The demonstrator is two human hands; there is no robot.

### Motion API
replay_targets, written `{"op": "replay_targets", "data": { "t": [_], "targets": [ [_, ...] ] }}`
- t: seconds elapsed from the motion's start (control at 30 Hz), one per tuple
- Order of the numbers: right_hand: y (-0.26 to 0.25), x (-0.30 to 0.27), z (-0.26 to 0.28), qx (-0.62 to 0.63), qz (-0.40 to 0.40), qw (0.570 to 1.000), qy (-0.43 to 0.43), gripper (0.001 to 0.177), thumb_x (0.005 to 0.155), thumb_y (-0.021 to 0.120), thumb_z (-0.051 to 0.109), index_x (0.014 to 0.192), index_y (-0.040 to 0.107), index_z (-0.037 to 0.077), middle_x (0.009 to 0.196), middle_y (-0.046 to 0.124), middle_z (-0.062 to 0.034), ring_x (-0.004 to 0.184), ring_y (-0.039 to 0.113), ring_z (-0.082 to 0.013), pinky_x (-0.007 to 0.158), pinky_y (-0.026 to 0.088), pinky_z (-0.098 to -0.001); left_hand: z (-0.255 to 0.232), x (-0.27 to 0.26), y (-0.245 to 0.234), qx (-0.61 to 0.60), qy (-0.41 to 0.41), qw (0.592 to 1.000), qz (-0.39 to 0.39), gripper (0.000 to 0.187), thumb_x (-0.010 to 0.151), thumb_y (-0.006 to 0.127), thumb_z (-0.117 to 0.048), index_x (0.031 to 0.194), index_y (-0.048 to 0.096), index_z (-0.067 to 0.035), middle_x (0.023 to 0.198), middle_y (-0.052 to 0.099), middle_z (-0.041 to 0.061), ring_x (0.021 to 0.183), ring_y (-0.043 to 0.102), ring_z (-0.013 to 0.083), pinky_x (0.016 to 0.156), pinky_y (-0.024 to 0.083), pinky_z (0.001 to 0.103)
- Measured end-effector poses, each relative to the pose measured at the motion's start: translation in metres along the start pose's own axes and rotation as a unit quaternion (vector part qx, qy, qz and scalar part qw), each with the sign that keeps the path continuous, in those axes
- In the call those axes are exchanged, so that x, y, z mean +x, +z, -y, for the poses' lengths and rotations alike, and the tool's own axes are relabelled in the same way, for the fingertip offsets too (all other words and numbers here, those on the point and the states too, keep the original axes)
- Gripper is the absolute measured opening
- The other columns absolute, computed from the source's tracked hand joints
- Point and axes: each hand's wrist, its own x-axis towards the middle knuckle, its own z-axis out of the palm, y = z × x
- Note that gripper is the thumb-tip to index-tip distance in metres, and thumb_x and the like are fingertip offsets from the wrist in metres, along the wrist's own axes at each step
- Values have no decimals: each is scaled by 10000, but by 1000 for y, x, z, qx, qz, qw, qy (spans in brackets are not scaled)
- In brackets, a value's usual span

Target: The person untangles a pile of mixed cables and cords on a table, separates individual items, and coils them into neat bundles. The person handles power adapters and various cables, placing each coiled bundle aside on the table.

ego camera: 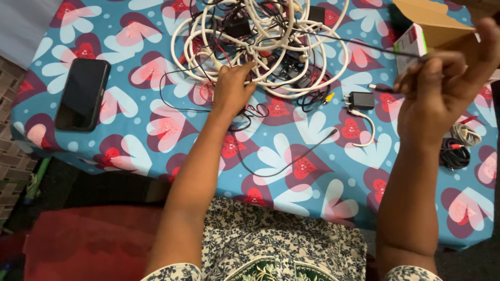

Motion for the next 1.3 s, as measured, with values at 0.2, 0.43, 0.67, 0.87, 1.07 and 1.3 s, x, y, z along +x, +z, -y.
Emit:
{"op": "replay_targets", "data": {
  "t": [0.2, 0.43, 0.67, 0.87, 1.07, 1.3],
  "targets": [
    [-9, -25, -5, -34, -9, 999, 1, 529, 1250, 540, 29, 1654, 234, 181, 887, 545, -91, 673, 510, -161, 647, 445, -314, -35, -3, -14, 133, 88, 978, -131, 376, 797, 829, -213, 1154, 739, -141, 1135, 687, 106, 1141, 531, 397, 998, 400, 548],
    [-6, -56, -15, -58, 44, 997, -25, 529, 1240, 544, 63, 1641, 234, 218, 953, 579, -79, 682, 543, -151, 650, 488, -305, -45, 61, -14, 201, 95, 936, -272, 270, 910, 744, -112, 1176, 713, -141, 1248, 621, 84, 1236, 516, 331, 1061, 424, 506],
    [-8, -55, -15, 5, -36, 998, -45, 664, 1241, 573, 56, 1682, 125, 270, 953, 598, -82, 673, 543, -150, 662, 470, -332, -22, 93, -11, 192, 26, 950, -244, 317, 852, 746, -115, 1164, 692, -107, 1215, 577, 126, 1155, 537, 356, 924, 479, 510],
    [7, -68, -25, -27, 5, 1000, -3, 668, 1218, 575, 65, 1692, 143, 252, 960, 596, -72, 712, 558, -146, 677, 504, -295, -60, 82, 22, 10, 271, 948, -164, 453, 923, 796, -292, 1328, 646, -158, 1339, 509, 170, 1270, 475, 388, 1035, 471, 559],
    [-18, -49, -16, 28, -60, 994, -83, 655, 1245, 574, 57, 1674, 151, 313, 970, 616, -75, 740, 572, -142, 696, 525, -322, -17, 92, 18, 239, 178, 941, -160, 595, 924, 574, -23, 1393, 630, -383, 1522, 503, 95, 1269, 544, 408, 913, 525, 513],
    [-68, -28, -22, 210, -184, 957, -72, 155, 1312, 522, 110, 1216, 411, 59, 941, 552, -76, 780, 527, -126, 730, 457, -258, 5, 116, 16, 215, 57, 960, -168, 392, 986, 584, -140, 1315, 630, -348, 1445, 541, 74, 1190, 587, 394, 815, 528, 551]
  ]
}}
